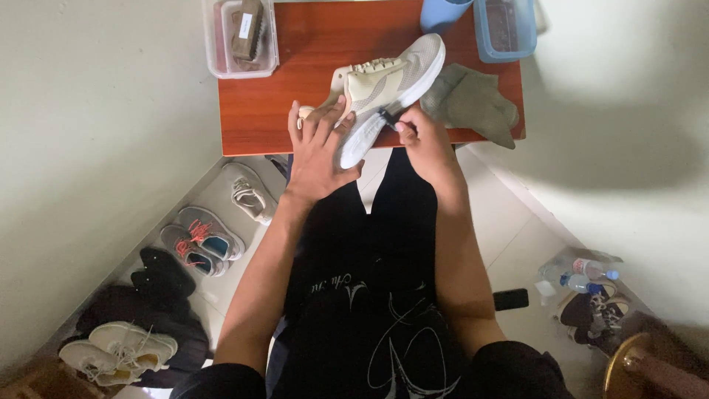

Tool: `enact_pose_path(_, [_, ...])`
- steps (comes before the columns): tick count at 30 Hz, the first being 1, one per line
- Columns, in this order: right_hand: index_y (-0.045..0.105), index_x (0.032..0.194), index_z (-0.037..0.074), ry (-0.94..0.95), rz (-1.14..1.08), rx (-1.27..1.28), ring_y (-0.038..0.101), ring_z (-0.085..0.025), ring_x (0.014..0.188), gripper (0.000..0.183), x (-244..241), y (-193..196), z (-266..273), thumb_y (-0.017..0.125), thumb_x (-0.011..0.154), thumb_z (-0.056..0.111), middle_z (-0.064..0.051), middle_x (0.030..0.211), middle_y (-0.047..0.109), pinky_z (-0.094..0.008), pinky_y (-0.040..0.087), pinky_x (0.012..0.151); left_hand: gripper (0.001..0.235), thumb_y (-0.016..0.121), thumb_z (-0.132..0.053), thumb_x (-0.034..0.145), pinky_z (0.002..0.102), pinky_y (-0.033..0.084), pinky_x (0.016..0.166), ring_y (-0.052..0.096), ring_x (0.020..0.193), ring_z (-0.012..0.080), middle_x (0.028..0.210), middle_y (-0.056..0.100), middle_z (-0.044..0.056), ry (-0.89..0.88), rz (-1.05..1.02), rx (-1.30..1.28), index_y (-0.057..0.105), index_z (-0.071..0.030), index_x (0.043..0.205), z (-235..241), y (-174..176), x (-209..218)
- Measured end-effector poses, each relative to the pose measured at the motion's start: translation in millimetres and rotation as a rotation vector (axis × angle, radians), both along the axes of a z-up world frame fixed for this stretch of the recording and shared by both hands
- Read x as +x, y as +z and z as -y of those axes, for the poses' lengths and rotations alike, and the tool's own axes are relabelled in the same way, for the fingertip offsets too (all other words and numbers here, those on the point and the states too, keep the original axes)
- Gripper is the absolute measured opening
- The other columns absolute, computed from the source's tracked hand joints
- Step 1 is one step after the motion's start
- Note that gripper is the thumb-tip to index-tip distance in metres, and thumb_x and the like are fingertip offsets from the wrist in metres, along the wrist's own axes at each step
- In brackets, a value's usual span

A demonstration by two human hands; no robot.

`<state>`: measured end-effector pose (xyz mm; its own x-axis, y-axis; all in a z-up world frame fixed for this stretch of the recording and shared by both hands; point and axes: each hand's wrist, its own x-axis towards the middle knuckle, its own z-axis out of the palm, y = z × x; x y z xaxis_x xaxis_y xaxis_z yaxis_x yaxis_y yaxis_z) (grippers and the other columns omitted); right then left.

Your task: The person scrubs a white sneaker with a small brush, then wipes it with a cloth. The shoe is held on a wooden table while the person alternates between brushing and wiping to remove dirt.

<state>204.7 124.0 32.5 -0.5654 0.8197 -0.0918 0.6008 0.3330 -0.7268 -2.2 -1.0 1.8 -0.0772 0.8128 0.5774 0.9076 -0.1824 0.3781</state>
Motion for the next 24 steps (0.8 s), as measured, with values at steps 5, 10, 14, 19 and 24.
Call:
enact_pose_path(5, [0.065, 0.107, 0.009, 0.195, -0.013, -0.04, 0.069, -0.041, 0.081, 0.019, -8, 20, 19, 0.054, 0.106, 0.024, -0.017, 0.08, 0.068, -0.049, 0.053, 0.07, 0.079, 0.076, -0.052, 0.08, 0.068, 0.007, 0.124, 0.046, 0.138, 0.0285, 0.156, 0.05, 0.007, -0.004, -0.009, -0.004, 0.055, -0.017, 0.147, -1, -2, -1])
enact_pose_path(10, [0.067, 0.114, 0.013, 0.118, 0.016, -0.006, 0.072, -0.039, 0.086, 0.02, 2, -5, -3, 0.058, 0.105, 0.028, -0.013, 0.082, 0.072, -0.051, 0.056, 0.073, 0.079, 0.077, -0.05, 0.078, 0.068, 0.006, 0.124, 0.046, 0.138, 0.0281, 0.156, 0.05, 0.007, -0.012, -0.013, 0.003, 0.056, -0.017, 0.147, 0, -1, 2])
enact_pose_path(14, [0.066, 0.109, 0.008, 0.028, -0.015, 0.035, 0.071, -0.037, 0.079, 0.023, 5, -5, -8, 0.053, 0.109, 0.027, -0.015, 0.08, 0.071, -0.047, 0.055, 0.072, 0.077, 0.075, -0.051, 0.08, 0.069, 0.006, 0.124, 0.046, 0.137, 0.0279, 0.155, 0.051, 0.007, -0.008, -0.009, 0.017, 0.056, -0.017, 0.146, -2, 0, 1])
enact_pose_path(19, [0.065, 0.107, 0.009, 0.125, -0.067, -0.035, 0.071, -0.04, 0.083, 0.023, 1, 2, 6, 0.057, 0.106, 0.03, -0.014, 0.081, 0.073, -0.05, 0.055, 0.072, 0.076, 0.074, -0.051, 0.081, 0.069, 0.006, 0.123, 0.046, 0.137, 0.0294, 0.155, 0.051, 0.009, -0.019, 0.006, 0.029, 0.056, -0.016, 0.146, -3, 0, 0])
enact_pose_path(24, [0.067, 0.101, 0.007, 0.219, -0.076, -0.068, 0.07, -0.034, 0.08, 0.022, 0, 2, 6, 0.058, 0.106, 0.027, -0.014, 0.078, 0.071, -0.045, 0.054, 0.071, 0.074, 0.075, -0.051, 0.08, 0.069, 0.007, 0.123, 0.048, 0.135, 0.0288, 0.152, 0.053, 0.009, -0.011, -0.025, 0.029, 0.058, -0.016, 0.143, -1, 3, 2])
